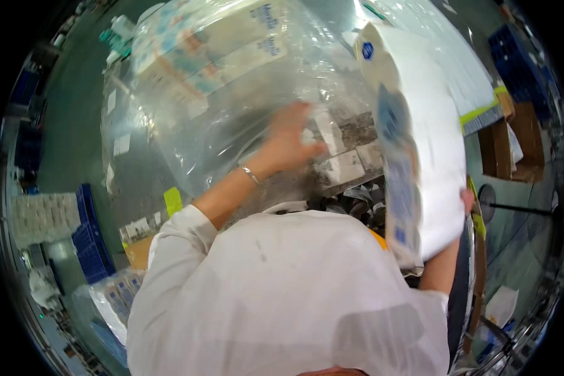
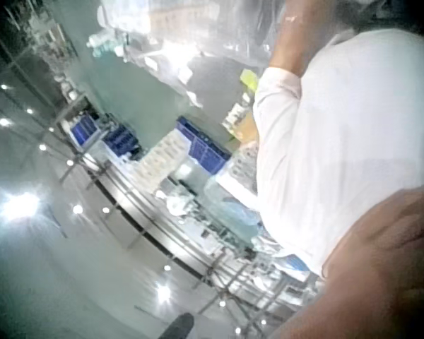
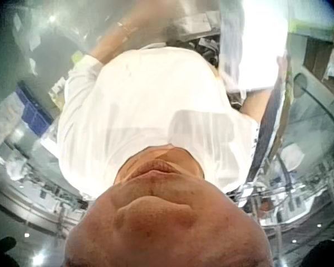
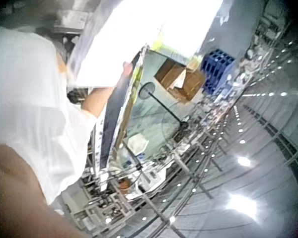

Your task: The person places white packs into a large clear plastic bag on a metal table and seals the bag using a tape dispenser.

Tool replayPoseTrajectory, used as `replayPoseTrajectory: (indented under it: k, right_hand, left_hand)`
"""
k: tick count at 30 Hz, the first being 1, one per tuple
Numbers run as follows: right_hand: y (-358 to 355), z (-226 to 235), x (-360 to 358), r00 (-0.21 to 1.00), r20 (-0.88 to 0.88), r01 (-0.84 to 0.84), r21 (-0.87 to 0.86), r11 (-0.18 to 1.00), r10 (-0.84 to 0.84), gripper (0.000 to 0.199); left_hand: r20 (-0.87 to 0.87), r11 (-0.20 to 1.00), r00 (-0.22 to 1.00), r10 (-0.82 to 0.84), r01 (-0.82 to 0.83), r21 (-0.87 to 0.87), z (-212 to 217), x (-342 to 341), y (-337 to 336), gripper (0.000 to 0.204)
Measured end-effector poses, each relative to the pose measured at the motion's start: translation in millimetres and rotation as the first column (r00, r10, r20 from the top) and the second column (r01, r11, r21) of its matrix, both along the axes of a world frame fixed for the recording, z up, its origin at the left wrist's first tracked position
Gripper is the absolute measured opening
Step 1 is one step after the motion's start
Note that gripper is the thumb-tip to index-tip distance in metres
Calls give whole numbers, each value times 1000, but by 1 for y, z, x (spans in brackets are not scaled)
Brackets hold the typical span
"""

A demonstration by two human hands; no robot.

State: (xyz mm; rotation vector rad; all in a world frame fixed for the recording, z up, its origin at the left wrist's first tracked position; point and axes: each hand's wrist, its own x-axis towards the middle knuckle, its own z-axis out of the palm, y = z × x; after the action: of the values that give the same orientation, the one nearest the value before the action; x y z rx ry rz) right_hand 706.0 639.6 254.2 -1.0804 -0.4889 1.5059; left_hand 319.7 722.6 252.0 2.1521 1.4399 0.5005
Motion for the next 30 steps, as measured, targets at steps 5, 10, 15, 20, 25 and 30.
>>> replayPoseTrajectory:
  k: [5,10,15,20,25,30]
  right_hand:
    - [-29,-28,-5,996,66,-60,-76,995,65,43]
    - [-19,-65,-27,978,101,-169,-151,974,185,41]
    - [20,-101,-60,926,117,-338,-173,925,360,39]
    - [65,-129,-90,828,135,-528,-134,838,543,38]
    - [71,-45,-171,587,-22,-799,-173,575,809,43]
    - [66,-5,-207,611,-201,-782,-304,544,766,51]
  left_hand:
    - [-399,812,711,579,-548,201,-105,-148,-22,85]
    - [-152,760,760,632,-646,-70,-127,-180,-16,83]
    - [-391,785,734,555,-307,538,-113,-196,-18,69]
    - [-609,763,483,630,-236,602,-97,-193,-20,57]
    - [-401,789,686,608,-579,206,-133,-260,14,41]
    - [775,817,259,576,-222,-533,5,-211,-5,19]
